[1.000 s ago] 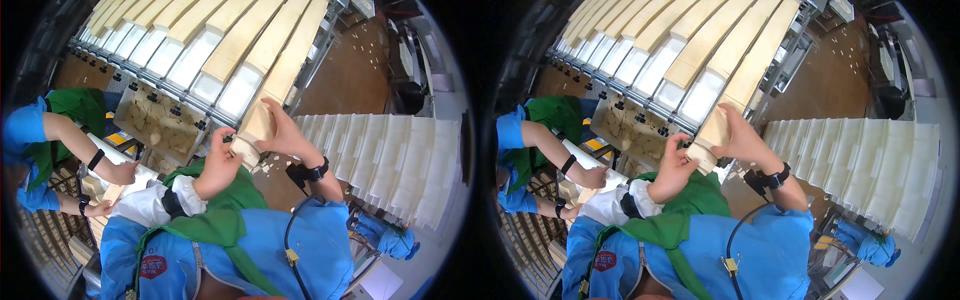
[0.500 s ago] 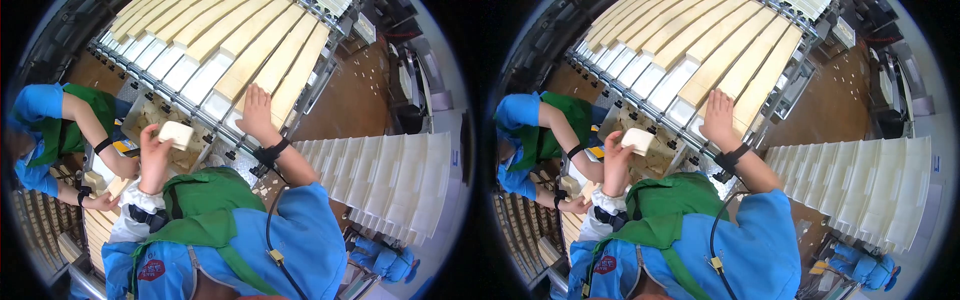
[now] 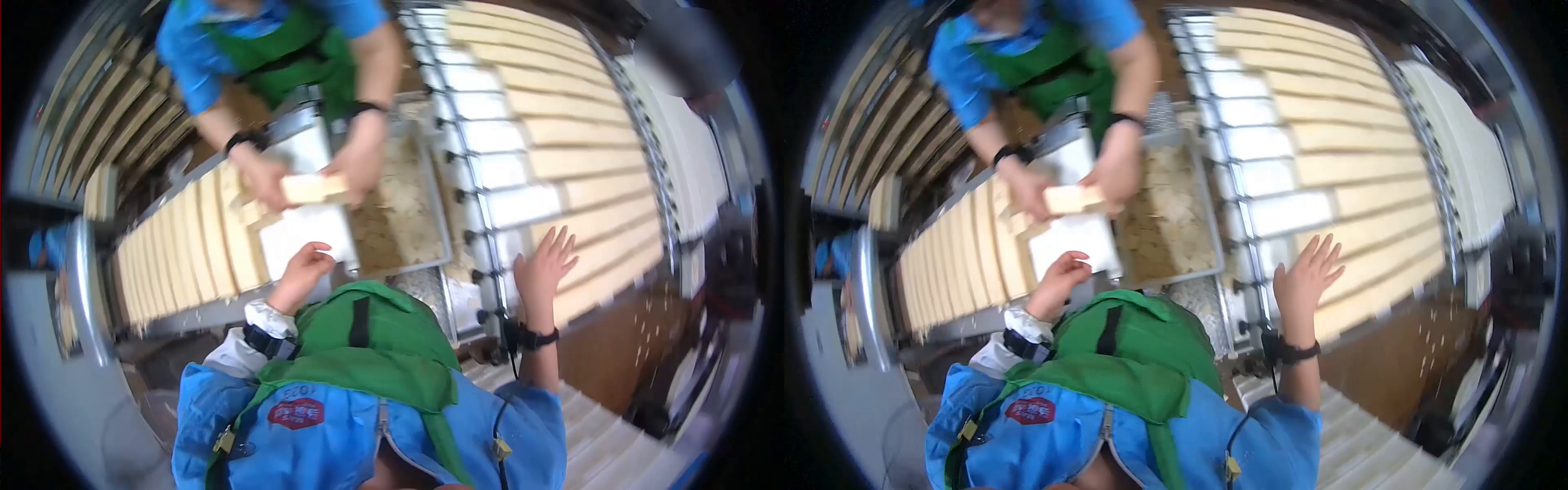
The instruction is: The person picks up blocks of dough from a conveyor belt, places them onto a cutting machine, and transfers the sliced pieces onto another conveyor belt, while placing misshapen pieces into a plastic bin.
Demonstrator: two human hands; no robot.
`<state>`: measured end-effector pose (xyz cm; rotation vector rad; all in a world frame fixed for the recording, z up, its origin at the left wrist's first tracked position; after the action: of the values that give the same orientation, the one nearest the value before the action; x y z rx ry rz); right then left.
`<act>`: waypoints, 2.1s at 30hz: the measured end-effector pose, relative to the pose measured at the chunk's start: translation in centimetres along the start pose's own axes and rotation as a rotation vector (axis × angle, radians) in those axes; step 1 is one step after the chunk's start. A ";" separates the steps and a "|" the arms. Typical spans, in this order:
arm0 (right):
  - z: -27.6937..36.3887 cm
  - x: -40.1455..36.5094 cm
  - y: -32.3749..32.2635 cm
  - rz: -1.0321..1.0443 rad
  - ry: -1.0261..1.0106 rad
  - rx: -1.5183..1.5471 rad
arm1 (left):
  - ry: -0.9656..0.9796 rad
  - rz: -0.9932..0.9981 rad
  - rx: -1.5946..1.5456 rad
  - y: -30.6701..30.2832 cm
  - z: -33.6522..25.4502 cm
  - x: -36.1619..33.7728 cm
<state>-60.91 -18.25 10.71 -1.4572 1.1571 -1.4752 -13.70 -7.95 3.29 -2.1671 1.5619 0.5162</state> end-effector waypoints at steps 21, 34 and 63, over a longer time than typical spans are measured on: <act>65.5 -6.1 3.4 0.157 -1.004 0.921 | -0.350 -0.438 -0.521 -16.2 12.1 -0.7; 64.6 -8.9 7.2 0.022 -0.992 0.523 | -0.406 -0.090 -0.713 -17.8 10.8 -0.2; 52.4 9.0 10.3 0.747 -0.497 0.671 | 0.108 -0.505 0.169 -14.8 4.9 6.6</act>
<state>-10.34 -34.95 0.88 -0.7241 0.6697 -0.7806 2.10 -6.47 -2.57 -2.3641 0.9998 0.1024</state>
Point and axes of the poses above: each hand's wrist, its own x-axis towards the middle knuckle, its own y-axis out of the palm, z = x × y, the point moved 6 cm from there along x, towards the middle knuckle, and after that the axes turned 13 degrees about -z, right-handed, at the moved point
